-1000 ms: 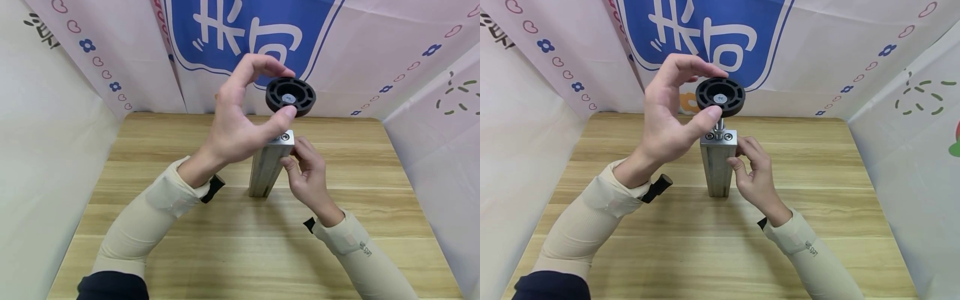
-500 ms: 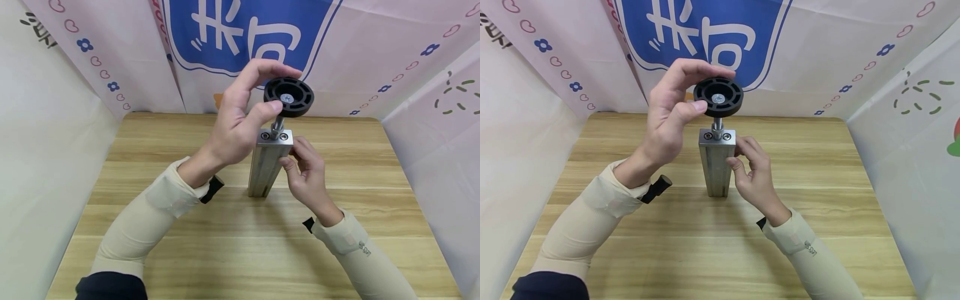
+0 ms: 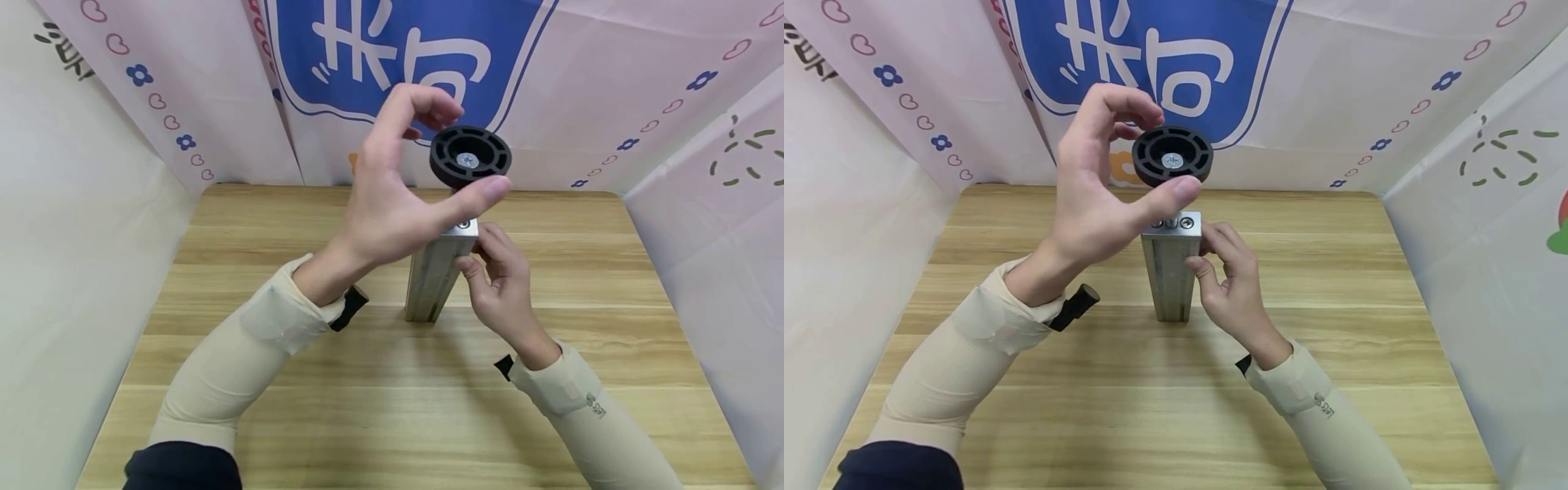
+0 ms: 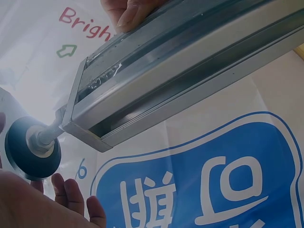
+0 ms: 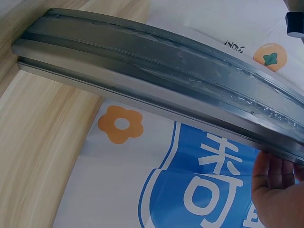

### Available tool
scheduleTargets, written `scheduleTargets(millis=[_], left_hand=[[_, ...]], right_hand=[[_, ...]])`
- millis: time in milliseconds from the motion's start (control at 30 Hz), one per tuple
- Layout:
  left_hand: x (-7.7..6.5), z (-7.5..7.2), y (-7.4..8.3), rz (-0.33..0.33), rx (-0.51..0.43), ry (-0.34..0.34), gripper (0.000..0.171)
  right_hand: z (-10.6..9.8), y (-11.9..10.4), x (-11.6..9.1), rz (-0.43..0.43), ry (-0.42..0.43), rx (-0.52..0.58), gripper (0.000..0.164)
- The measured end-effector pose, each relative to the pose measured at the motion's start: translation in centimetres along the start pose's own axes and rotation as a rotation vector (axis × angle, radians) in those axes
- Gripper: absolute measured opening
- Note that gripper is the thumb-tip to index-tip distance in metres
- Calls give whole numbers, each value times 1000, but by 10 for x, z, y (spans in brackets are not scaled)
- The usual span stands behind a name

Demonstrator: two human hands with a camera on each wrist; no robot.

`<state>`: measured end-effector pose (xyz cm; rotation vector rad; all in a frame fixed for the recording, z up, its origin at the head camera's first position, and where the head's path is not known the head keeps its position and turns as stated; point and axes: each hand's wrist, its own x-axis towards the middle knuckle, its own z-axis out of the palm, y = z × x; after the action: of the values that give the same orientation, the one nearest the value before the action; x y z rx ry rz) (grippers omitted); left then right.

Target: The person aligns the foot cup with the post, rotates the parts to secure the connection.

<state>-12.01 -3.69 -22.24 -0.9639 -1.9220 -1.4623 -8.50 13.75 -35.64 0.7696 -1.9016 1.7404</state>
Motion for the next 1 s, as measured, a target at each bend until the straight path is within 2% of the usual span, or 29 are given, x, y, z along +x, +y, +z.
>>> scheduleTargets(millis=[167,600,767,867,1000], left_hand=[[1,0,0,-9,34,12,67],[0,-1,-1,10,3,22,59],[0,-1,-2,42,-60,-7,52],[0,-2,-3,74,-120,-38,49],[0,-3,-4,81,-172,-89,48]], right_hand=[[0,-1,1,-2,-1,-3,53],[0,0,0,5,0,9,45],[1,0,0,7,7,13,46],[1,0,0,4,8,19,47],[2,0,0,3,10,21,49]])
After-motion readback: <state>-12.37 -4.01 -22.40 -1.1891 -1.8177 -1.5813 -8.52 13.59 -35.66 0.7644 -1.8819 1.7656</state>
